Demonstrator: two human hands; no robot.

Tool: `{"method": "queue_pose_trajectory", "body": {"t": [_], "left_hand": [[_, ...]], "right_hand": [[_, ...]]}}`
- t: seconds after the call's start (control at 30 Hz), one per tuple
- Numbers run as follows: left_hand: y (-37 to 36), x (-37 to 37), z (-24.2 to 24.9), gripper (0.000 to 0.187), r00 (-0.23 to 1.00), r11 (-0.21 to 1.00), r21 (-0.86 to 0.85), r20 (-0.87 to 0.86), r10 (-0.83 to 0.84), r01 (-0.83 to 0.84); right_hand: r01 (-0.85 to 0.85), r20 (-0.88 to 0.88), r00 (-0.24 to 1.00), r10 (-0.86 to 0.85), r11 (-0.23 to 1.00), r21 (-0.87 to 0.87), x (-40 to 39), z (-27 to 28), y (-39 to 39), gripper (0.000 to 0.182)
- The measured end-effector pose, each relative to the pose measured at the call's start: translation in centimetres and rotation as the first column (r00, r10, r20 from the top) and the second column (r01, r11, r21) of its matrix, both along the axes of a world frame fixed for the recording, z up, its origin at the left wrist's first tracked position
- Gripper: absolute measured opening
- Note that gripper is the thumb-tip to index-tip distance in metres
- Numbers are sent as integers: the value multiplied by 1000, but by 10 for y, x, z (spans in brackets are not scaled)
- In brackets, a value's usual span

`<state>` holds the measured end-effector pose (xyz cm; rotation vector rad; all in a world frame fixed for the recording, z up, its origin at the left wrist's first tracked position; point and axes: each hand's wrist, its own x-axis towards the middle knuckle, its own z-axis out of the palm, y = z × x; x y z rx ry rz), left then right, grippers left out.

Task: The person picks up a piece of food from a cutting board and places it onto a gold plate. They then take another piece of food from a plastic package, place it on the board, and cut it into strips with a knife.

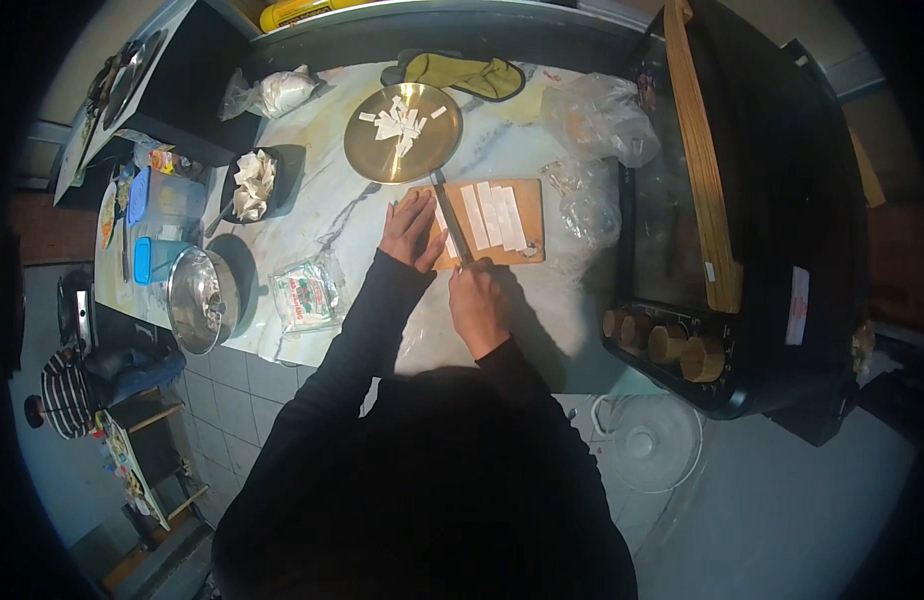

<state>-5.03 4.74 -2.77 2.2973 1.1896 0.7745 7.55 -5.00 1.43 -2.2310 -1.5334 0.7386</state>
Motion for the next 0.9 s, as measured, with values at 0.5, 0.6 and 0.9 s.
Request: {"method": "queue_pose_trajectory", "body": {"t": [0.5,0.6,0.9], "left_hand": [[-1,1,-4,60,1000,1000,-1,4,-3,3],[-1,-1,-3,59,1000,1000,6,20,-3,3],[-1,0,-5,60,1000,1000,14,12,-11,10]], "right_hand": [[34,74,997,-33,999,0,-4,-9,-24,31],[28,44,999,-28,1000,1,-4,-8,-23,31],[40,2,999,-40,999,26,1,-11,-19,30]]}}
